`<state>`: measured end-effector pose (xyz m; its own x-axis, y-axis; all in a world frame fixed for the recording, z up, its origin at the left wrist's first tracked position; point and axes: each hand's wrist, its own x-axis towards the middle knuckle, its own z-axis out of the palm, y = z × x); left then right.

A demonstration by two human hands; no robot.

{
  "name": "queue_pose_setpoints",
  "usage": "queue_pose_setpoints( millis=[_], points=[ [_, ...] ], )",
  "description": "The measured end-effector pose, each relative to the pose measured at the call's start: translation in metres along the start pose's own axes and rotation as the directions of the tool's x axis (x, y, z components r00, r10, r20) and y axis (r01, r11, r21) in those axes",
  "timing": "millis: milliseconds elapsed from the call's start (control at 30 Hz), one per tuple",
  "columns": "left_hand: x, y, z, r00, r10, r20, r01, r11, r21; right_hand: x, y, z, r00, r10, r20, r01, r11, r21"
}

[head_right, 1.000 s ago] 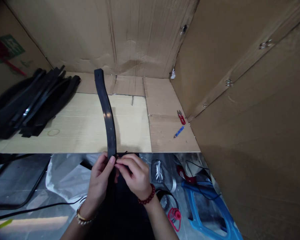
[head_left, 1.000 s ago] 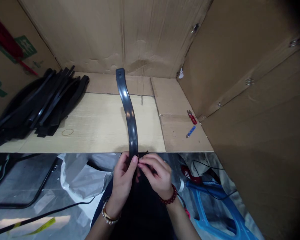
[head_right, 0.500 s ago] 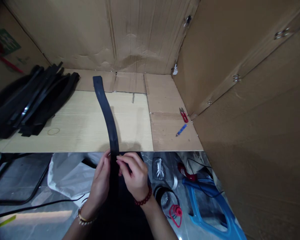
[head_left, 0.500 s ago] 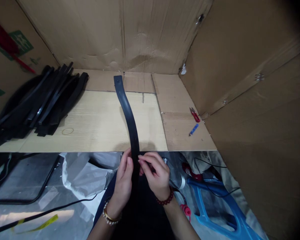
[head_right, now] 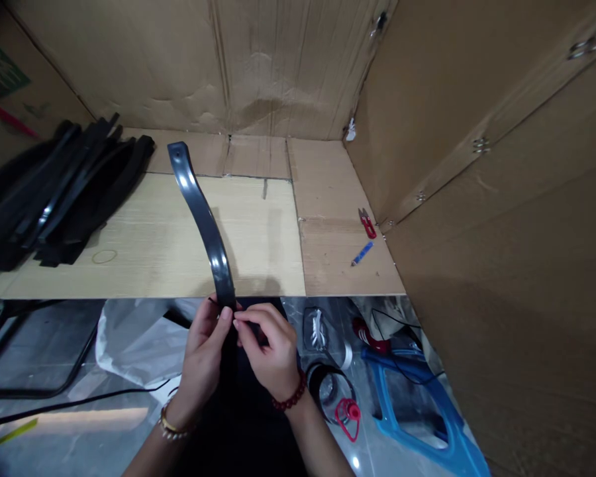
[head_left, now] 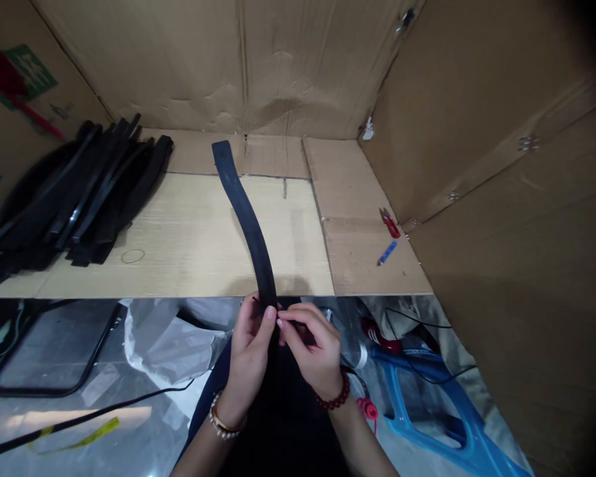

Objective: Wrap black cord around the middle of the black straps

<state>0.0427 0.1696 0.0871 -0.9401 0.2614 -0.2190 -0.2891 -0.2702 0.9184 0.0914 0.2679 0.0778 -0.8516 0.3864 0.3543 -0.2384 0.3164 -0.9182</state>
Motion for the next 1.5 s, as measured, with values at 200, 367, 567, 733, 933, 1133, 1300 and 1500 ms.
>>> queue_pose_setpoints(
  millis=[200, 367, 567, 733, 933, 1133, 1300, 1500],
  points=[
    [-0.002, 0.005, -0.001, 1.0, -0.009, -0.023, 0.009, 1.0, -0.016, -0.003, 0.0, -0.001, 0.993, 0.094, 0.072, -0.102, 0.986, 0.129],
    [-0.001, 0.012, -0.004, 0.998, -0.052, -0.018, 0.052, 0.999, -0.004, -0.001, 0.001, -0.004, 0.966, 0.234, 0.114, -0.248, 0.96, 0.128],
    [0.005, 0.016, -0.006, 0.995, -0.066, -0.07, 0.065, 0.998, -0.017, 0.001, 0.001, -0.002, 0.951, 0.261, 0.163, -0.264, 0.965, -0.005],
    [0.004, 0.013, -0.004, 0.996, -0.044, -0.075, 0.041, 0.998, -0.038, -0.006, 0.008, 0.009, 0.939, 0.319, 0.132, -0.332, 0.939, 0.094],
    [0.006, 0.015, -0.008, 0.996, -0.088, 0.013, 0.088, 0.993, -0.075, -0.005, 0.012, 0.006, 0.978, 0.192, 0.08, -0.199, 0.976, 0.092],
    [0.004, 0.026, -0.01, 0.99, -0.12, 0.077, 0.122, 0.992, -0.016, -0.002, 0.007, -0.002, 0.996, 0.076, 0.044, -0.077, 0.997, 0.007],
    [0.004, 0.027, -0.018, 0.985, -0.163, 0.051, 0.162, 0.986, 0.03, -0.004, 0.005, -0.001, 0.995, 0.07, 0.069, -0.07, 0.998, -0.01],
    [0.015, 0.027, -0.036, 0.977, -0.134, 0.167, 0.108, 0.982, 0.152, -0.003, 0.004, -0.001, 0.987, 0.135, 0.084, -0.134, 0.991, -0.012]
  ],
)
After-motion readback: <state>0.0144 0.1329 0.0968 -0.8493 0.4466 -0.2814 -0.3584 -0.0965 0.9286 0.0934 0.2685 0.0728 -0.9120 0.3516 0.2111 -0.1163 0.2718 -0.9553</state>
